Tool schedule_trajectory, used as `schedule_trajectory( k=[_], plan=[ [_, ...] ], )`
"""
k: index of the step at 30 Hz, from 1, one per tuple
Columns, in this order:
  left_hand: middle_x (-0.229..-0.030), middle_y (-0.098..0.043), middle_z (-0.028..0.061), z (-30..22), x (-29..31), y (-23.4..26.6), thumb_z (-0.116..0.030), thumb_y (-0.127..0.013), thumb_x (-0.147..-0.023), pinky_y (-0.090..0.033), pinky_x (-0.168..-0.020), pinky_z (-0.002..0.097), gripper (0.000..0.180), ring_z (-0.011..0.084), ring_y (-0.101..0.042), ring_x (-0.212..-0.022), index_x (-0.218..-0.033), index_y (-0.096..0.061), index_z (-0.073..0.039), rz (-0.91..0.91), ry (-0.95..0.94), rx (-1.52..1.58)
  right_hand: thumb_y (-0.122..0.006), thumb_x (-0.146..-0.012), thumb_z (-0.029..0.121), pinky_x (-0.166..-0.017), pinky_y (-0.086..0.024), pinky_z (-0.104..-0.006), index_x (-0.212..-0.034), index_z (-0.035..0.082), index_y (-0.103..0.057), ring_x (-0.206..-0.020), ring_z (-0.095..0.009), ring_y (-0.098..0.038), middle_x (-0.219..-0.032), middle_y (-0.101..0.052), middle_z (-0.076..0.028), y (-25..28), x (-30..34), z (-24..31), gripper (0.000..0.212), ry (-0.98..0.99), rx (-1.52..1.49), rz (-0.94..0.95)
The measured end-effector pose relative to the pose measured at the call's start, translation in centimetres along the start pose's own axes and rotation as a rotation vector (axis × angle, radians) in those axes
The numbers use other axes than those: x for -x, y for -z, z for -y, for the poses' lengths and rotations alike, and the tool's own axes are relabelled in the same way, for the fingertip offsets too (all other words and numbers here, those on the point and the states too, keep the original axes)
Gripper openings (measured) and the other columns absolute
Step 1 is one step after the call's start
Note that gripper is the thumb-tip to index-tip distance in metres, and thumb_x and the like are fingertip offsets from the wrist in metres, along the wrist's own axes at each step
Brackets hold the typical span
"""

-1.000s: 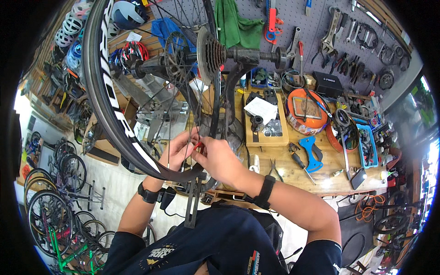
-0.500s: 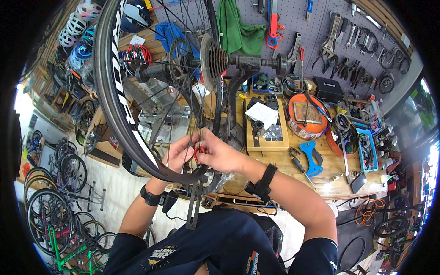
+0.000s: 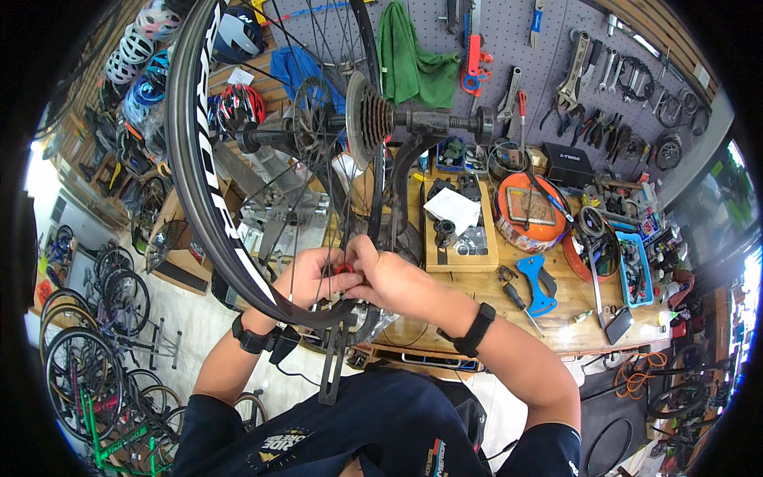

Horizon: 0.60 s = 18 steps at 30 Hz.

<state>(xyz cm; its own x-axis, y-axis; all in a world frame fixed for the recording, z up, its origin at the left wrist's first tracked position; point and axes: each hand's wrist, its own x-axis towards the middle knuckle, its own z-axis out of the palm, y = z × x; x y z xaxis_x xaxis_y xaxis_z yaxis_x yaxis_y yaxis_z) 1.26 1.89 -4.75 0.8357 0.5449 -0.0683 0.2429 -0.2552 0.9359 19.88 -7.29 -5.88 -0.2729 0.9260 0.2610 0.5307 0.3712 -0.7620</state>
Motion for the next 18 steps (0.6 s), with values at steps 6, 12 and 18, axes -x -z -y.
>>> schedule_trajectory(
  k=[6,12,18],
  plan=[
    [-0.057,-0.055,0.0058,-0.4,-0.2,-1.2,-0.030,-0.079,-0.081,-0.040,-0.048,0.0311,0.037,0.0112,-0.048,-0.053,-0.075,-0.060,0.001,-0.213,-0.119,-0.403,-0.071,-0.084,0.012,-0.061,-0.050,-0.0308,-0.101,0.000,-0.051,-0.066,-0.019,-0.064,-0.072,-0.064,-0.009,3.2,0.9,-2.1,0.029,-0.158,0.030,0.020],
    [-0.063,-0.063,0.0080,-0.8,0.3,-1.4,-0.023,-0.078,-0.081,-0.045,-0.054,0.0294,0.031,0.0101,-0.055,-0.057,-0.089,-0.067,0.005,-0.208,-0.125,-0.219,-0.069,-0.087,0.019,-0.067,-0.053,-0.0347,-0.115,-0.006,-0.049,-0.073,-0.021,-0.065,-0.091,-0.066,-0.015,0.5,-2.7,-5.1,0.042,-0.296,-0.316,-0.206],
    [-0.130,-0.058,0.0177,0.4,1.0,1.3,-0.008,-0.059,-0.095,-0.049,-0.093,0.0256,0.049,0.0127,-0.057,-0.113,-0.139,-0.042,0.005,0.340,0.028,0.633,-0.065,-0.092,0.022,-0.063,-0.053,-0.0329,-0.124,-0.009,-0.042,-0.071,-0.021,-0.065,-0.086,-0.063,-0.017,-2.3,-5.4,-7.8,0.050,-0.216,-0.080,-0.214]
  ],
)
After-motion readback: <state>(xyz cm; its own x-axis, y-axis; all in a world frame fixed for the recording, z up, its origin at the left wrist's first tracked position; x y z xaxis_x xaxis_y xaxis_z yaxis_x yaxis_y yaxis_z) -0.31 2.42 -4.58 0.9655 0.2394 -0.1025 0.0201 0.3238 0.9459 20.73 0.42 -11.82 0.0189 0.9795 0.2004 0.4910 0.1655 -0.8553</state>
